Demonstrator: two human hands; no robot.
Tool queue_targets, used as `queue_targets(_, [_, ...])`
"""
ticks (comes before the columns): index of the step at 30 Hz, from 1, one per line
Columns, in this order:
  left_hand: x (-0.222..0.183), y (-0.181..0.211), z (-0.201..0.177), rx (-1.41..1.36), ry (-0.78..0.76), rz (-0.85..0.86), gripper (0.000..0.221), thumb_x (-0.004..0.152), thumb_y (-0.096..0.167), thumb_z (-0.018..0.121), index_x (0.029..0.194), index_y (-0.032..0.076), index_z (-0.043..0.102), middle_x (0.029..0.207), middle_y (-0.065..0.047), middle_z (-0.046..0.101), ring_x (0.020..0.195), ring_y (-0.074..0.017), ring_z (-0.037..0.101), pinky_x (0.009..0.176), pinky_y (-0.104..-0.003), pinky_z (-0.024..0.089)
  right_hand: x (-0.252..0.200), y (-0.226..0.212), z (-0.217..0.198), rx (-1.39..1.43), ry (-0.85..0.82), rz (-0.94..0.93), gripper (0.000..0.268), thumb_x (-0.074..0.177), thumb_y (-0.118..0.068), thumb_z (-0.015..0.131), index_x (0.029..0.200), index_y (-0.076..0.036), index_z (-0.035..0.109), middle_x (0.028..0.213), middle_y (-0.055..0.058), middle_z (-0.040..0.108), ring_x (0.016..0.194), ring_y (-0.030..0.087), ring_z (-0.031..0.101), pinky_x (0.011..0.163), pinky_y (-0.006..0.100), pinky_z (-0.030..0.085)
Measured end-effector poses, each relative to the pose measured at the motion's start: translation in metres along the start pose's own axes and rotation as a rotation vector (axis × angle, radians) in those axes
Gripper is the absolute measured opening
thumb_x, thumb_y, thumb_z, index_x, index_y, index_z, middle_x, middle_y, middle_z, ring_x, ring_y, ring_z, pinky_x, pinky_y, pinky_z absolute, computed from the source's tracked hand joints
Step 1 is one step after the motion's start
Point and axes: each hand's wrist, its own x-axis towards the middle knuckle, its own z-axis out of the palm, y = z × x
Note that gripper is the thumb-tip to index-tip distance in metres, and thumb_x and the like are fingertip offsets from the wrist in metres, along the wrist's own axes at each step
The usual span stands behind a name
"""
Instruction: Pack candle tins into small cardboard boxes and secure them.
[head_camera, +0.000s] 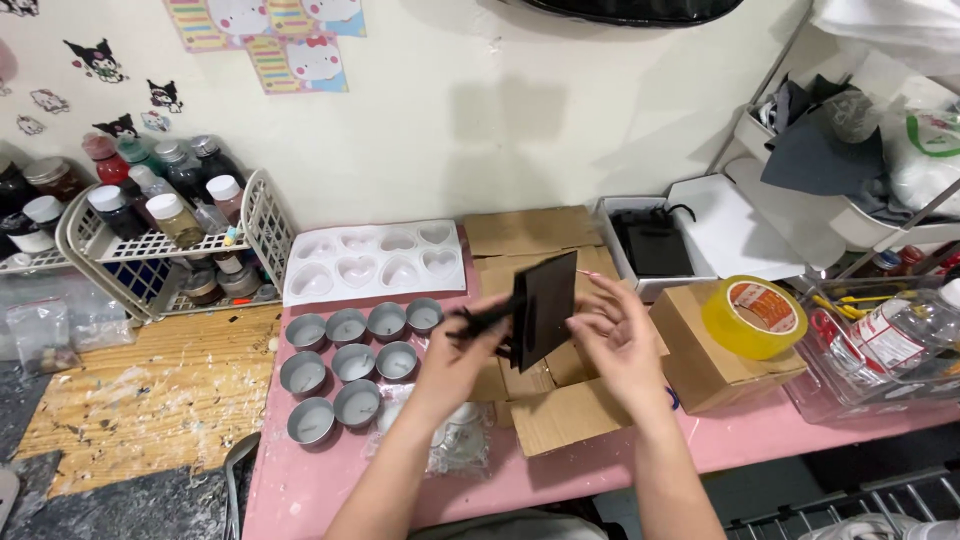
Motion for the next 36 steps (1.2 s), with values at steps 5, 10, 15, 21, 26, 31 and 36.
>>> queue_targets(5, [-0.009, 0.035, 0.04, 0.274, 0.056, -0.057, 0.041, 0.096, 0.007, 0.067, 0.137, 0.005, 0.063, 0.114, -0.006, 0.075, 0.1, -0.012, 0.07, 0.084, -0.027, 0.06, -0.015, -0.021, 0.03, -0.227, -0.169, -0.145, 0.072, 0.094, 0.001, 0.062, 0.159, -0.004, 0.033, 0.158, 0.016, 0.042, 0.142, 0.025, 0.045, 0.115, 0.039, 0.041])
queue_targets(10, [-0.024, 0.064, 0.058, 0.306, 0.155, -0.124, 0.043, 0.092, 0.009, 0.067, 0.135, 0.01, 0.061, 0.128, -0.003, 0.069, 0.111, -0.0146, 0.072, 0.083, -0.03, 0.065, -0.026, -0.024, 0.04, -0.213, -0.374, -0.253, 0.066, 0.105, -0.026, 0.05, 0.162, -0.002, 0.028, 0.17, 0.018, 0.028, 0.159, 0.03, 0.024, 0.129, 0.042, 0.017])
queue_targets(15, [-0.033, 0.075, 0.057, 0.576, 0.199, 0.161, 0.05, 0.089, 0.007, 0.07, 0.137, 0.003, 0.054, 0.125, -0.017, 0.071, 0.117, -0.0317, 0.073, 0.097, -0.038, 0.057, -0.034, -0.012, 0.054, -0.161, -0.394, -0.312, 0.066, 0.108, -0.038, 0.044, 0.162, 0.0, 0.038, 0.166, 0.016, 0.036, 0.158, 0.029, 0.031, 0.129, 0.037, 0.02])
queue_targets(21, [-0.047, 0.078, 0.041, 0.613, 0.179, 0.322, 0.038, 0.096, 0.003, 0.059, 0.13, 0.002, 0.041, 0.157, -0.021, 0.042, 0.129, -0.0337, 0.062, 0.096, -0.036, 0.057, -0.042, -0.02, 0.082, -0.072, -0.317, -0.026, 0.063, 0.107, -0.034, 0.044, 0.157, 0.001, 0.035, 0.164, 0.017, 0.04, 0.153, 0.026, 0.034, 0.124, 0.036, 0.023])
queue_targets(26, [-0.058, 0.099, 0.03, 0.911, 0.214, 0.128, 0.03, 0.083, 0.0, 0.063, 0.112, 0.01, 0.063, 0.156, -0.015, 0.047, 0.111, -0.0361, 0.07, 0.079, -0.04, 0.059, -0.048, -0.009, 0.105, 0.111, -0.217, 0.04, 0.056, 0.11, -0.033, 0.039, 0.152, 0.002, 0.048, 0.153, 0.016, 0.055, 0.143, 0.023, 0.049, 0.12, 0.035, 0.034])
queue_targets(31, [-0.075, 0.106, 0.014, 0.951, 0.355, 0.205, 0.024, 0.085, 0.006, 0.061, 0.108, 0.006, 0.064, 0.155, -0.019, 0.046, 0.111, -0.0402, 0.07, 0.077, -0.042, 0.06, -0.059, 0.005, 0.126, 0.079, -0.206, -0.016, 0.045, 0.109, -0.022, 0.052, 0.143, 0.006, 0.059, 0.146, 0.018, 0.064, 0.137, 0.024, 0.058, 0.116, 0.035, 0.043])
queue_targets(36, [-0.081, 0.108, 0.009, 0.99, 0.312, 0.25, 0.021, 0.087, 0.013, 0.065, 0.105, 0.004, 0.063, 0.155, -0.019, 0.047, 0.115, -0.0431, 0.067, 0.082, -0.045, 0.059, -0.062, 0.001, 0.147, 0.264, -0.207, 0.091, 0.045, 0.101, -0.013, 0.054, 0.143, 0.0, 0.05, 0.143, 0.008, 0.06, 0.131, 0.014, 0.055, 0.109, 0.029, 0.043])
